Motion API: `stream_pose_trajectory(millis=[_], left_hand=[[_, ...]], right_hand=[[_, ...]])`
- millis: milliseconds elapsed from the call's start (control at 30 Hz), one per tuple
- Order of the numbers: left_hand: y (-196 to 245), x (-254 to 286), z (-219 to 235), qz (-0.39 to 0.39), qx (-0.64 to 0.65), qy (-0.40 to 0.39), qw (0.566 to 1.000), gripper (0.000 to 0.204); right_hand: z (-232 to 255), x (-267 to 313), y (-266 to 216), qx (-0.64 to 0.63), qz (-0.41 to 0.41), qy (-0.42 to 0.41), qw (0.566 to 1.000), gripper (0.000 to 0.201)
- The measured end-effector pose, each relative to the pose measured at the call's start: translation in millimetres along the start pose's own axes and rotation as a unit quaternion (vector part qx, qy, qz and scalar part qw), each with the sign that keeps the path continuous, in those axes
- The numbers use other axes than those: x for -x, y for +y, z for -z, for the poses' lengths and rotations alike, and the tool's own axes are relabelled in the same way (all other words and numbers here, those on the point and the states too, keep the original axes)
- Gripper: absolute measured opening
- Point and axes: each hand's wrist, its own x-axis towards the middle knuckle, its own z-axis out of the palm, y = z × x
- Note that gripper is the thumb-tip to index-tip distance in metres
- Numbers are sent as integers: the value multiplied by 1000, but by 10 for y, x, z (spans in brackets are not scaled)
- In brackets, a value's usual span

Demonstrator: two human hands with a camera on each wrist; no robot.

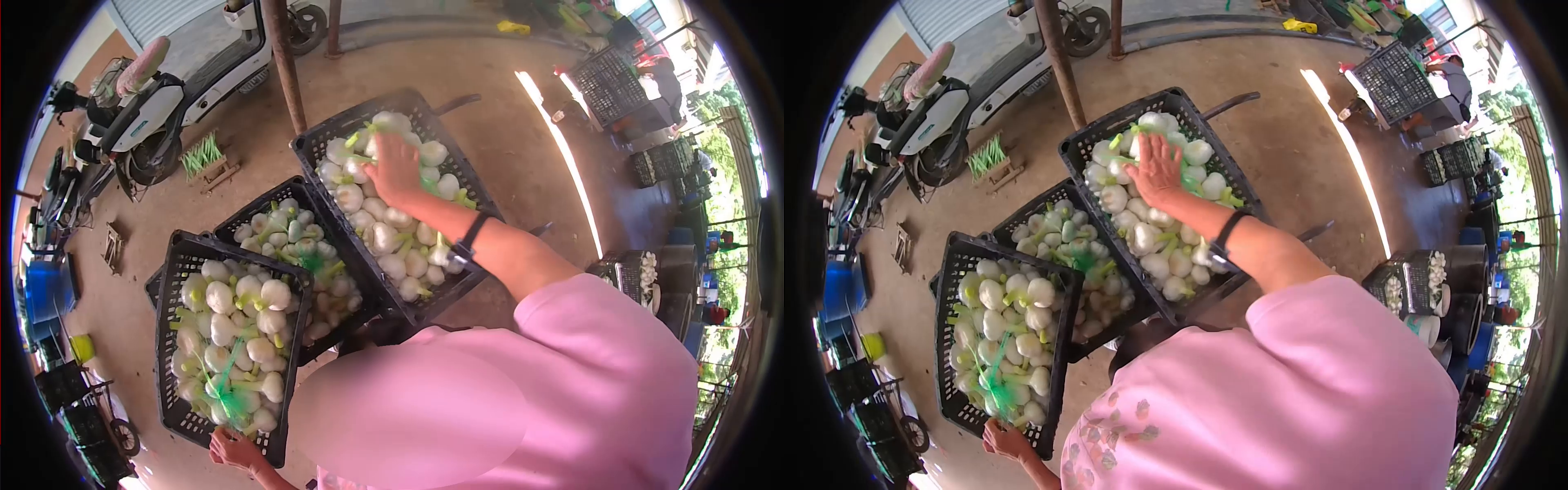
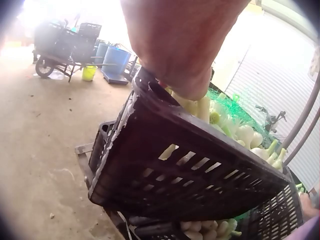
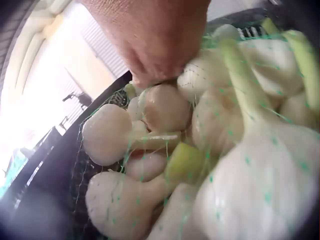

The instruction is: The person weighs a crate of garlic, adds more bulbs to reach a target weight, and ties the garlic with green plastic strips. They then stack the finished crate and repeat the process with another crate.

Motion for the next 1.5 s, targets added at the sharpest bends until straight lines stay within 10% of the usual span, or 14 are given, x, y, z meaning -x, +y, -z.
stream_pose_trajectory(millis=[100, 200, 333, 400, 467, 533, 633, 733, 800, 867, 1000, 1067, 1267, 1500], left_hand=[[71, 17, 52, 4, 9, 5, 1000, 4], [-13, 2, 44, 31, 33, 7, 999, 11], [-59, 10, 63, 171, 95, 161, 967, 24], [-187, 80, 1, 302, 116, 216, 921, 26], [-256, 71, -25, 501, 444, 126, 732, 32], [-303, 109, 56, 461, 662, 12, 591, 35], [-283, 13, -97, 446, 535, 5, 717, 30], [-373, -36, -149, 420, 555, -43, 717, 24], [-435, -152, -52, 454, 621, -65, 636, 12], [-493, -247, 35, 420, 644, -118, 628, 11], [-243, -206, 46, 480, 615, -27, 625, 13], [73, -58, 245, 486, 637, -12, 599, 15], [1108, 567, 640, 519, 766, -58, 375, 13], [2088, 947, 565, 422, 869, -211, 149, 31]], right_hand=[[434, 57, -56, -39, 96, 81, 991, 49], [709, 371, -108, -108, 229, -193, 948, 38], [103, 785, -159, -32, 194, -37, 980, 23], [117, 678, -224, -65, 179, -28, 981, 20], [253, 604, -167, 3, 193, -210, 959, 23], [684, 420, -475, -24, 220, -167, 961, 28], [786, 141, -1215, -305, 225, -139, 915, 34], [283, -3, -1952, -342, 186, -305, 869, 62], [-14, -111, -2456, -196, 215, -469, 834, 65], [-727, 52, -2555, -248, 234, -276, 898, 61], [-582, -65, -2661, -280, 23, -483, 829, 50], [-882, -222, -2585, -295, 129, -381, 867, 51], [192, -999, -3208, -135, 215, -450, 856, 72], [-446, -1277, -3114, -117, 312, -444, 832, 66]])
